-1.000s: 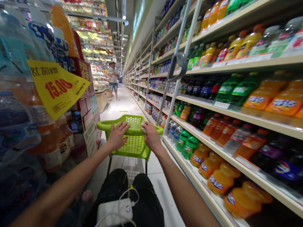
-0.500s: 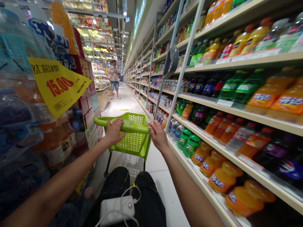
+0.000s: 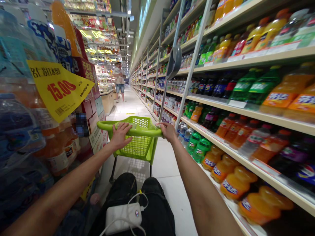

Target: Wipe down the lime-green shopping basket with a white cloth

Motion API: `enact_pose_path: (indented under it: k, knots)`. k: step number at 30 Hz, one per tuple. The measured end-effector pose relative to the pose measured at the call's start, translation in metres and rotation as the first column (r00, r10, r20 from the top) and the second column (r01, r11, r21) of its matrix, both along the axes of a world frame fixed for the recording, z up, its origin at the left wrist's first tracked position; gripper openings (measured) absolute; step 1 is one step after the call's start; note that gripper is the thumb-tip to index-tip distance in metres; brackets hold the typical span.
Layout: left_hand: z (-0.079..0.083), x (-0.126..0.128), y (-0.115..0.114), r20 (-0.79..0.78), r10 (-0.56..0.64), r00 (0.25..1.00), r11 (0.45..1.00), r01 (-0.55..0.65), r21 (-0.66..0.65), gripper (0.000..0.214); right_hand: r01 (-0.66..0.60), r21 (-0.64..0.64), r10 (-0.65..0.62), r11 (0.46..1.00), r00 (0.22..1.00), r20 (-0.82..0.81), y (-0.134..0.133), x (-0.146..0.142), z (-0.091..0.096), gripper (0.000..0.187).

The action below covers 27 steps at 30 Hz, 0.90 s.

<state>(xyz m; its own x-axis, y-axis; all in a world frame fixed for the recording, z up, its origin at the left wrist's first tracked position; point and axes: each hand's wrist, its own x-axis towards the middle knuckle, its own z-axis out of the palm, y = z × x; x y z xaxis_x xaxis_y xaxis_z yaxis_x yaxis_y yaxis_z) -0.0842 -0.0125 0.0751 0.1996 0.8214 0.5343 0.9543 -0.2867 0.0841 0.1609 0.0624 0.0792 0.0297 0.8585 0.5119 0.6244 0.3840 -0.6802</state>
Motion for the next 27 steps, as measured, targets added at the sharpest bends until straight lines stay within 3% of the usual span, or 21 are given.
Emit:
enact_pose_path:
  k: [5, 8, 13, 16, 22, 24, 27]
  knots:
    - [-0.001, 0.0, -0.002, -0.006, 0.003, 1.0, 1.0, -0.003, 0.01, 0.054, -0.057, 0.038, 0.058, 0.998, 0.998, -0.033, -0.002, 0.001, -0.007, 0.032]
    - [-0.002, 0.003, -0.003, -0.014, 0.014, 1.0, 0.999, -0.013, 0.029, 0.055, -0.038, 0.131, 0.038, 0.991, 0.999, 0.005, -0.009, -0.003, -0.011, 0.03]
    - [-0.002, 0.008, -0.004, -0.039, 0.045, 0.998, 0.998, -0.043, 0.044, 0.057, -0.122, 0.416, 0.051, 0.901, 0.983, 0.177, -0.031, -0.041, -0.014, 0.034]
    - [0.001, 0.008, -0.004, -0.074, 0.026, 0.997, 1.0, -0.026, 0.007, 0.059, -0.187, 0.467, 0.054, 0.864, 0.957, 0.284, -0.038, -0.056, -0.016, 0.039]
    - [0.001, -0.007, -0.007, -0.035, 0.098, 0.995, 0.995, -0.099, -0.001, 0.066, 0.045, 0.45, -0.142, 0.892, 0.972, 0.185, -0.029, -0.029, -0.031, 0.036]
    - [-0.002, -0.009, -0.008, -0.025, 0.123, 0.992, 0.992, -0.123, 0.0, 0.068, 0.058, 0.475, -0.135, 0.878, 0.982, 0.13, -0.03, -0.031, -0.035, 0.038]
    - [-0.005, -0.005, -0.009, -0.009, 0.142, 0.99, 0.99, -0.142, 0.005, 0.071, 0.002, 0.508, -0.089, 0.862, 0.985, 0.147, -0.037, -0.056, -0.037, 0.041]
